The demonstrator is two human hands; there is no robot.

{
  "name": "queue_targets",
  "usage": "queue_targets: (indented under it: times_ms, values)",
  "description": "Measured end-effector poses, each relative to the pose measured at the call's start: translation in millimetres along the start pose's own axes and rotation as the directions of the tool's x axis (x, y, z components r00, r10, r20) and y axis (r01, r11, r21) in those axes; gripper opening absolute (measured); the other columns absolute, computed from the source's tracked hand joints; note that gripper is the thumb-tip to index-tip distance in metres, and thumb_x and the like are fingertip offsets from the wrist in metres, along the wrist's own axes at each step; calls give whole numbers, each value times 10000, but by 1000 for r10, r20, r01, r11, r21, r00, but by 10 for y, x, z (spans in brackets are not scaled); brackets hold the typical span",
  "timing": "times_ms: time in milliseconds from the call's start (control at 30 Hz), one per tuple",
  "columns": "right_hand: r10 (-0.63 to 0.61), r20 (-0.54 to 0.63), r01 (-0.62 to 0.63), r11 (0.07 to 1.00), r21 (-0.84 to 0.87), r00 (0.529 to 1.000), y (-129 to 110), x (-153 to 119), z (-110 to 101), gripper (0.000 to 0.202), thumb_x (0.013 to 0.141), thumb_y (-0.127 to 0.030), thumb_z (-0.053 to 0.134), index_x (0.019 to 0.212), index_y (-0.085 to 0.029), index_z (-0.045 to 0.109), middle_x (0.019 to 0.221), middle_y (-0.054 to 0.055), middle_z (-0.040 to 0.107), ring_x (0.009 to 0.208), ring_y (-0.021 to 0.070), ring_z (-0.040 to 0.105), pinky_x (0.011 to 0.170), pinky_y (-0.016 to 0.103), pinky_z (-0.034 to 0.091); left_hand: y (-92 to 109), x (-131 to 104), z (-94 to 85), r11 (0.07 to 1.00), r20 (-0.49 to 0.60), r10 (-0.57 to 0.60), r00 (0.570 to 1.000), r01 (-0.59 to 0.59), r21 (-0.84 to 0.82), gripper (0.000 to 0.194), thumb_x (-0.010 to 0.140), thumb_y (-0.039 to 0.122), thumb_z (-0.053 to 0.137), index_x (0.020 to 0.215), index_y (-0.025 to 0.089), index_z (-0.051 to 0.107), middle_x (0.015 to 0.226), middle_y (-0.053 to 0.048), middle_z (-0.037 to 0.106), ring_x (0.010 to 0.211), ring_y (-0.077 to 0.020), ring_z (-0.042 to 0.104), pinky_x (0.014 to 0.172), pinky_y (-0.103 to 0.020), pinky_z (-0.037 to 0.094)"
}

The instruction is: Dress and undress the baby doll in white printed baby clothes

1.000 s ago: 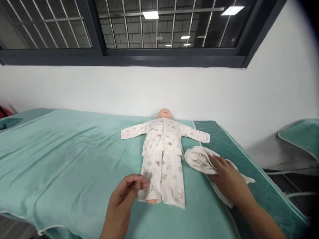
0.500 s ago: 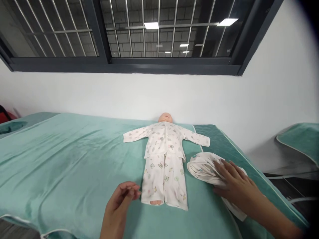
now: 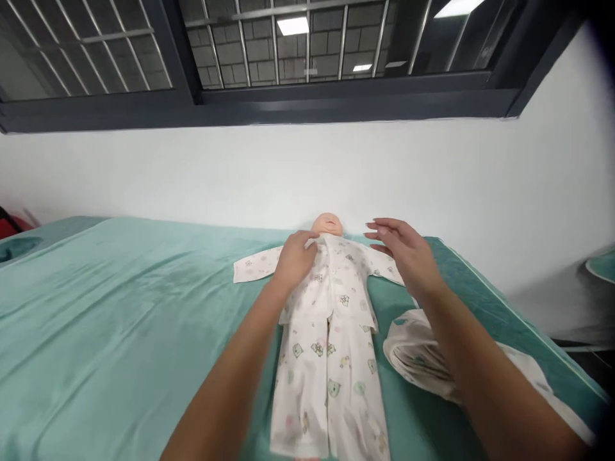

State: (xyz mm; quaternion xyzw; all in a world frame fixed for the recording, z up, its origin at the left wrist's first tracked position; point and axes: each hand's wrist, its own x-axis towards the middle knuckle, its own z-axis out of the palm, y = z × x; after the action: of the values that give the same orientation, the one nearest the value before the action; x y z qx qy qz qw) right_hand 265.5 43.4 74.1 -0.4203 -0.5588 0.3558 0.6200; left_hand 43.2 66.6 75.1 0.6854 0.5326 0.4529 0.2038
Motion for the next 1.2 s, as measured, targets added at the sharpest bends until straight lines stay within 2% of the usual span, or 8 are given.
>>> queue_targets:
  times_ms: [67, 133, 200, 333, 633, 767, 967, 1200]
  values:
    - [82, -137, -61, 987, 150, 987, 307, 119, 46, 330, 819, -468, 695, 1068, -254, 661, 1149, 49, 703, 978, 197, 681, 846, 349, 535, -122, 197, 166, 999, 11, -31, 999, 31, 30, 306, 894, 201, 488, 1128, 184, 685, 1238, -80, 684, 1147, -232, 616, 1055, -396, 452]
    - [283, -253, -232, 949, 214, 925, 558, 138, 63, 297, 768, -449, 733, 950, -225, 663, 995, 39, 719, 842, 171, 675, 760, 313, 523, -244, 251, 297, 999, 18, 8, 1000, -9, 47, 324, 927, 220, 450, 1149, 172, 681, 1245, -89, 676, 1186, -229, 595, 1091, -393, 425]
    - [351, -237, -301, 927, 223, 906, 691, 112, 91, 275, 768, -440, 731, 919, -224, 656, 967, 31, 715, 810, 162, 659, 729, 300, 504, -331, 226, 379, 995, 34, 71, 997, -73, 63, 354, 964, 258, 408, 1189, 179, 669, 1308, -82, 640, 1260, -218, 545, 1138, -382, 379]
    - [222, -158, -214, 975, 65, 962, 665, 63, 233, 237, 812, -425, 695, 967, -248, 664, 955, 11, 710, 892, 176, 643, 806, 314, 485, -365, 165, 411, 995, 63, 58, 996, -63, 80, 393, 995, 334, 380, 1260, 202, 639, 1406, -68, 576, 1325, -206, 488, 1176, -378, 333]
    - [-11, -35, 1, 966, -260, 999, 589, -31, 363, 247, 897, -405, 598, 1104, -277, 642, 1211, 34, 652, 1112, 223, 587, 989, 392, 457, -328, 176, 396, 995, 72, 65, 995, -71, 74, 402, 992, 323, 379, 1299, 242, 624, 1406, -58, 579, 1330, -220, 485, 1163, -403, 349]
    - [-76, 66, 91, 959, -270, 995, 587, -2, 366, 337, 917, -411, 583, 1233, -297, 607, 1346, 29, 601, 1265, 231, 519, 1102, 422, 391, -313, 164, 387, 990, 74, 105, 992, -111, 81, 407, 989, 293, 370, 1304, 259, 626, 1388, -55, 593, 1322, -224, 491, 1150, -412, 360]
    - [-55, 186, 111, 946, -305, 981, 561, 105, 376, 405, 951, -492, 520, 1300, -299, 589, 1401, 37, 572, 1326, 245, 482, 1151, 456, 340, -321, 164, 385, 989, 83, 100, 992, -108, 97, 423, 991, 291, 360, 1334, 246, 603, 1407, -60, 576, 1324, -226, 489, 1150, -417, 357]
    - [-62, 377, 212, 903, -373, 924, 692, 103, 398, 534, 972, -523, 479, 1472, -343, 435, 1581, -19, 378, 1512, 214, 192, 1243, 472, 184, -399, 182, 425, 986, 103, 109, 989, -121, 115, 448, 971, 255, 364, 1356, 244, 593, 1429, -71, 550, 1340, -229, 472, 1157, -429, 353]
